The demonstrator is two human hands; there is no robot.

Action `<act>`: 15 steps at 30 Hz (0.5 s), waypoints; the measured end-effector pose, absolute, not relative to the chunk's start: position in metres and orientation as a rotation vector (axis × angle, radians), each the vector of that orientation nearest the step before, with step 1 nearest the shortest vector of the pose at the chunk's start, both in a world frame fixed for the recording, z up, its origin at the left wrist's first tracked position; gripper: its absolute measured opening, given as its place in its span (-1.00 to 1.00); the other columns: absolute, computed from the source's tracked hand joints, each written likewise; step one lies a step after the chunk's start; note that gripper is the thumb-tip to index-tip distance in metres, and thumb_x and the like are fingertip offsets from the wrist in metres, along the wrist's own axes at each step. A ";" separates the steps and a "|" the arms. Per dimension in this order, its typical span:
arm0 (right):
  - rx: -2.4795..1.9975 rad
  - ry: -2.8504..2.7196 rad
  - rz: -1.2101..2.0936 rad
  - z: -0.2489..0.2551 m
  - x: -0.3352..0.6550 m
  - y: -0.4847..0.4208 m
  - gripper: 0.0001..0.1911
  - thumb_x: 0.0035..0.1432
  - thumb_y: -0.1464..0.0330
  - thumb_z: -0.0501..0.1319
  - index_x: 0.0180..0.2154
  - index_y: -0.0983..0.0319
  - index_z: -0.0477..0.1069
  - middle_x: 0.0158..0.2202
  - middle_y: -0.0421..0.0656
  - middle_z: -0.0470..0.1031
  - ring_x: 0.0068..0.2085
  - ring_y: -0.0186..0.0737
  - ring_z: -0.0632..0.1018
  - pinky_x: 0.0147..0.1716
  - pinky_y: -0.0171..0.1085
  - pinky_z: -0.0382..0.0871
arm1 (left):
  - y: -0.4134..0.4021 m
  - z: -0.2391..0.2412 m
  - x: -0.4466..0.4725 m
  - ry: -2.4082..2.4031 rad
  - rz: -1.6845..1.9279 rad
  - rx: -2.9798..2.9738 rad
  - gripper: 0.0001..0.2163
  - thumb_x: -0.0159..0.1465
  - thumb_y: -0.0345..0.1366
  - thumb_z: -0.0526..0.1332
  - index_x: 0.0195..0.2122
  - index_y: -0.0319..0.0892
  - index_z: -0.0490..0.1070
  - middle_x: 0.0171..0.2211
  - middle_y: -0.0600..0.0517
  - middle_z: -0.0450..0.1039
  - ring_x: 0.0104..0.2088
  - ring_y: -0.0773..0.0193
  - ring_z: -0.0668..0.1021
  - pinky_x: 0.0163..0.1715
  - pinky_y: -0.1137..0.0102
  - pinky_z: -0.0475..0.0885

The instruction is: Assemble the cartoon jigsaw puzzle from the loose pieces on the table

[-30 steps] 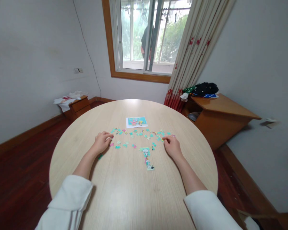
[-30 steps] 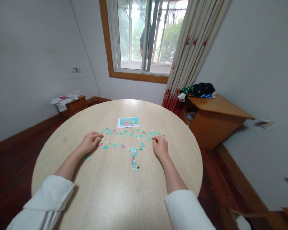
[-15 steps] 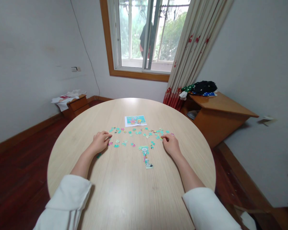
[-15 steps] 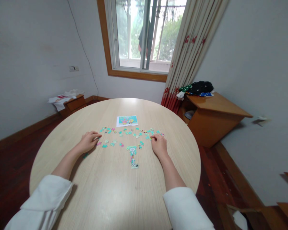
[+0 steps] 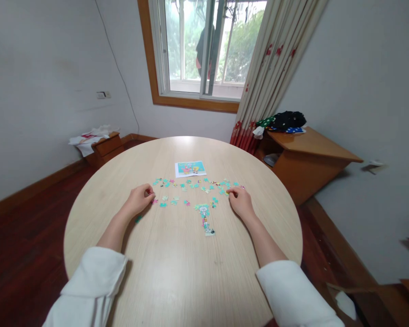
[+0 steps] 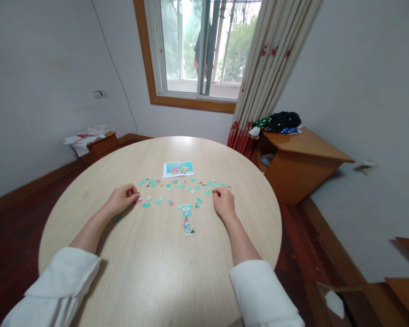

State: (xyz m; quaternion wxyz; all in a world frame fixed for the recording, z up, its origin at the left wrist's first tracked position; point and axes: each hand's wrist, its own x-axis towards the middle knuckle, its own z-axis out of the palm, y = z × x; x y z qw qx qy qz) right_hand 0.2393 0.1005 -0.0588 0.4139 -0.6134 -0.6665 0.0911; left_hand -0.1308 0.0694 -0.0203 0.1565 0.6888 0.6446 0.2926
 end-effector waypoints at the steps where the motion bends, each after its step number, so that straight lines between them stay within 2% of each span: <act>1: -1.541 -1.674 0.233 -0.059 0.239 0.100 -0.76 0.01 0.48 0.06 -0.44 0.22 0.51 -0.33 -0.09 0.57 -0.25 -0.17 0.52 -0.15 -0.18 0.34 | 0.069 -0.019 -0.130 1.842 0.877 1.942 -0.87 0.05 -0.21 0.13 -0.53 -0.14 0.30 -0.57 0.08 0.38 -0.49 0.25 0.41 -0.43 0.39 0.26; 4: -1.546 -1.671 0.245 -0.059 0.239 0.101 -0.76 0.01 0.47 0.06 -0.44 0.21 0.51 -0.33 -0.10 0.56 -0.26 -0.18 0.51 -0.15 -0.18 0.35 | 0.068 -0.015 -0.128 1.849 1.044 1.847 -0.86 0.00 -0.19 0.16 -0.53 -0.15 0.34 -0.60 0.09 0.36 -0.52 0.27 0.39 -0.46 0.39 0.25; 7: -1.552 -1.666 0.250 -0.060 0.239 0.101 -0.75 0.02 0.47 0.06 -0.44 0.21 0.51 -0.32 -0.11 0.56 -0.26 -0.19 0.51 -0.16 -0.19 0.35 | 0.068 -0.010 -0.120 1.733 1.238 1.649 -0.78 -0.05 -0.15 0.21 -0.47 -0.19 0.42 -0.54 0.04 0.43 -0.47 0.24 0.46 -0.45 0.38 0.30; 12: -1.560 -1.665 0.254 -0.059 0.239 0.101 -0.75 0.02 0.48 0.06 -0.43 0.20 0.52 -0.32 -0.12 0.56 -0.25 -0.20 0.51 -0.15 -0.20 0.34 | 0.061 -0.003 -0.095 1.466 1.219 1.316 -0.59 -0.13 -0.02 0.35 -0.35 -0.24 0.47 -0.50 -0.03 0.51 -0.47 0.14 0.55 -0.56 0.37 0.33; 15: -1.567 -1.669 0.255 -0.058 0.239 0.100 -0.75 0.01 0.48 0.07 -0.43 0.21 0.52 -0.32 -0.11 0.56 -0.24 -0.19 0.51 -0.14 -0.19 0.34 | 0.053 0.001 -0.080 1.315 1.194 1.241 -0.57 -0.14 -0.03 0.41 -0.33 -0.24 0.49 -0.46 -0.08 0.57 -0.38 0.08 0.60 -0.40 0.28 0.45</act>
